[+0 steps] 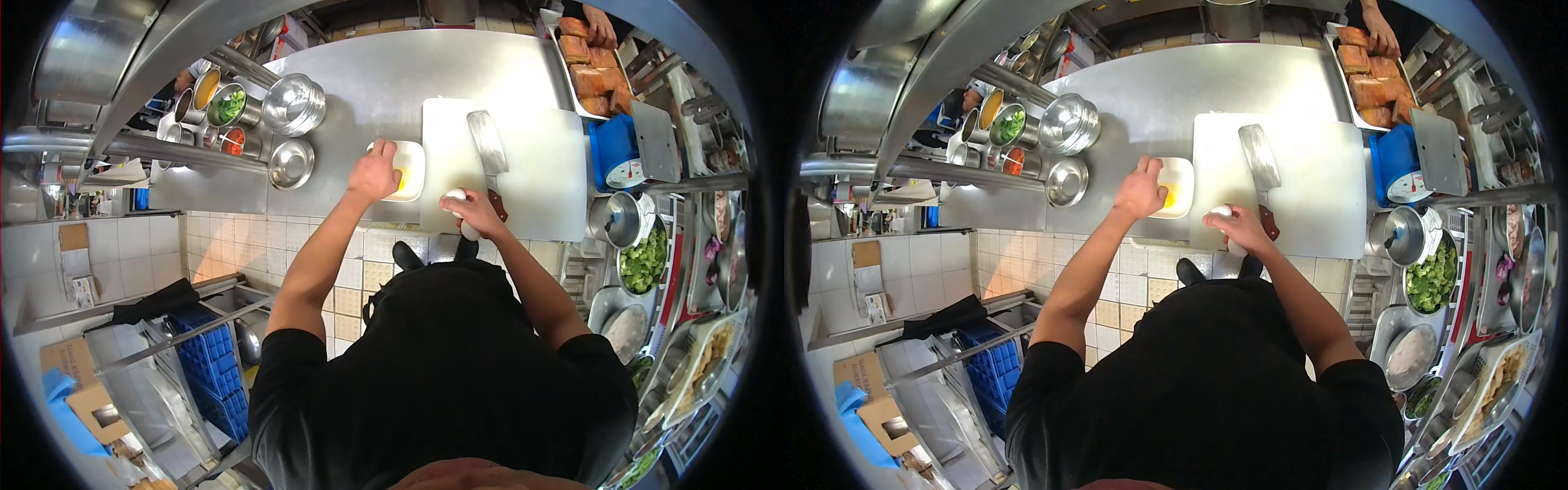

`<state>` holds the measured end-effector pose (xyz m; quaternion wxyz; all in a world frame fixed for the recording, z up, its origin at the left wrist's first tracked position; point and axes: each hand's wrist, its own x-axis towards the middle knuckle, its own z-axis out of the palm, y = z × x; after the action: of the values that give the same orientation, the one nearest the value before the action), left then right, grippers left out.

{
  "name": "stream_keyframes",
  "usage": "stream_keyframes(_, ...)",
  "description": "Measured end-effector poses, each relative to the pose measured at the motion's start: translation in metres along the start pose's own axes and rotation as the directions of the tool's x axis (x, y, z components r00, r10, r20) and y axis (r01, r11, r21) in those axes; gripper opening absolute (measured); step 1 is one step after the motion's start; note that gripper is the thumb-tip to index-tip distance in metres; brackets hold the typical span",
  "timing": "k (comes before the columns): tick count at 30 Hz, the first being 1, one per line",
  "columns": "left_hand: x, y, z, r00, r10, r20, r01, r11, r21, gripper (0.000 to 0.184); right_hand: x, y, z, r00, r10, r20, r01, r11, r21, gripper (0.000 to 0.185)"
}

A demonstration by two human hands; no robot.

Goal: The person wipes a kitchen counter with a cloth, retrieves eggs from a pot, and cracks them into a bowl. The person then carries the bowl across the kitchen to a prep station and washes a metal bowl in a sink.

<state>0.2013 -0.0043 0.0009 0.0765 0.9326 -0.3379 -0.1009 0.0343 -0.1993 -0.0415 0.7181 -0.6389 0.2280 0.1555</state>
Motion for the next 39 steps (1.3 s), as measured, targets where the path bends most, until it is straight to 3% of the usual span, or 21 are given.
stream_keyframes(6,-0.009,0.011,-0.057,0.944,0.102,-0.314,-0.125,0.991,-0.055,0.044,-0.001,-0.005,0.001,0.997,0.080,0.021,-0.082,0.985,0.152,0.036)
stream_keyframes(9,-0.010,0.011,-0.031,0.944,0.056,-0.325,-0.102,0.987,-0.126,0.042,0.000,-0.009,0.005,0.991,0.134,0.006,-0.132,0.966,0.222,0.031)
stream_keyframes(12,-0.005,0.002,0.026,0.995,0.018,-0.099,-0.035,0.985,-0.171,0.040,0.003,-0.007,0.010,0.992,0.123,0.010,-0.121,0.955,0.273,0.032)
stream_keyframes(15,0.004,-0.026,0.070,0.910,-0.034,-0.414,-0.154,0.898,-0.413,0.037,0.002,-0.012,0.015,0.992,0.128,0.000,-0.122,0.940,0.318,0.036)
stream_keyframes(16,0.004,-0.034,0.065,0.947,-0.243,-0.210,0.001,0.656,-0.755,0.036,0.003,-0.012,0.018,0.991,0.132,0.004,-0.125,0.930,0.347,0.036)
stream_keyframes(17,0.006,-0.041,0.061,0.936,-0.347,0.061,0.167,0.285,-0.944,0.035,0.003,-0.010,0.019,0.991,0.137,0.005,-0.129,0.918,0.375,0.036)
stream_keyframes(18,0.006,-0.043,0.050,0.883,-0.322,0.343,0.314,-0.140,-0.939,0.034,0.004,-0.010,0.021,0.990,0.142,0.000,-0.130,0.906,0.402,0.036)
stream_keyframes(19,0.003,-0.050,0.041,0.887,-0.295,0.354,0.257,-0.320,-0.912,0.032,0.005,-0.009,0.024,0.992,0.122,-0.026,-0.101,0.911,0.400,0.038)
stream_keyframes(22,-0.003,-0.106,0.034,0.941,-0.166,0.294,0.154,-0.566,-0.810,0.029,0.005,-0.009,0.033,0.991,0.134,-0.019,-0.111,0.887,0.448,0.038)
stream_keyframes(24,-0.019,-0.140,0.003,0.938,-0.214,0.274,0.107,-0.572,-0.813,0.027,0.005,-0.009,0.039,0.993,0.122,-0.009,-0.102,0.870,0.483,0.039)
stream_keyframes(26,-0.029,-0.183,-0.008,0.900,-0.383,0.210,0.054,-0.379,-0.924,0.024,0.004,-0.011,0.047,0.993,0.117,-0.015,-0.094,0.865,0.494,0.039)
stream_keyframes(28,-0.037,-0.216,-0.016,0.743,-0.654,0.142,0.212,0.028,-0.977,0.026,0.002,-0.013,0.056,0.992,0.121,-0.037,-0.088,0.871,0.484,0.039)
stream_keyframes(29,-0.037,-0.241,-0.009,0.738,-0.668,0.093,0.271,0.168,-0.948,0.030,0.001,-0.014,0.060,0.992,0.116,-0.045,-0.080,0.872,0.483,0.040)
stream_keyframes(31,-0.033,-0.290,0.017,0.735,-0.678,-0.010,0.382,0.426,-0.820,0.040,0.000,-0.015,0.071,0.993,0.107,-0.055,-0.068,0.875,0.480,0.040)
stream_keyframes(34,-0.040,-0.298,0.019,0.794,-0.485,-0.367,0.364,0.862,-0.352,0.058,-0.001,-0.017,0.085,0.989,0.144,-0.043,-0.102,0.853,0.511,0.043)
stream_keyframes(35,-0.051,-0.269,-0.014,0.790,-0.548,-0.277,0.503,0.836,-0.219,0.066,0.000,-0.018,0.089,0.988,0.146,-0.046,-0.100,0.843,0.528,0.044)
stream_keyframes(38,-0.064,-0.226,-0.039,0.765,-0.464,-0.447,0.349,0.882,-0.317,0.060,0.006,-0.023,0.101,0.988,0.124,-0.092,-0.047,0.808,0.588,0.045)
stream_keyframes(39,-0.066,-0.207,-0.027,0.828,-0.465,-0.313,0.272,0.822,-0.500,0.057,0.009,-0.025,0.106,0.986,0.109,-0.130,-0.007,0.793,0.610,0.045)
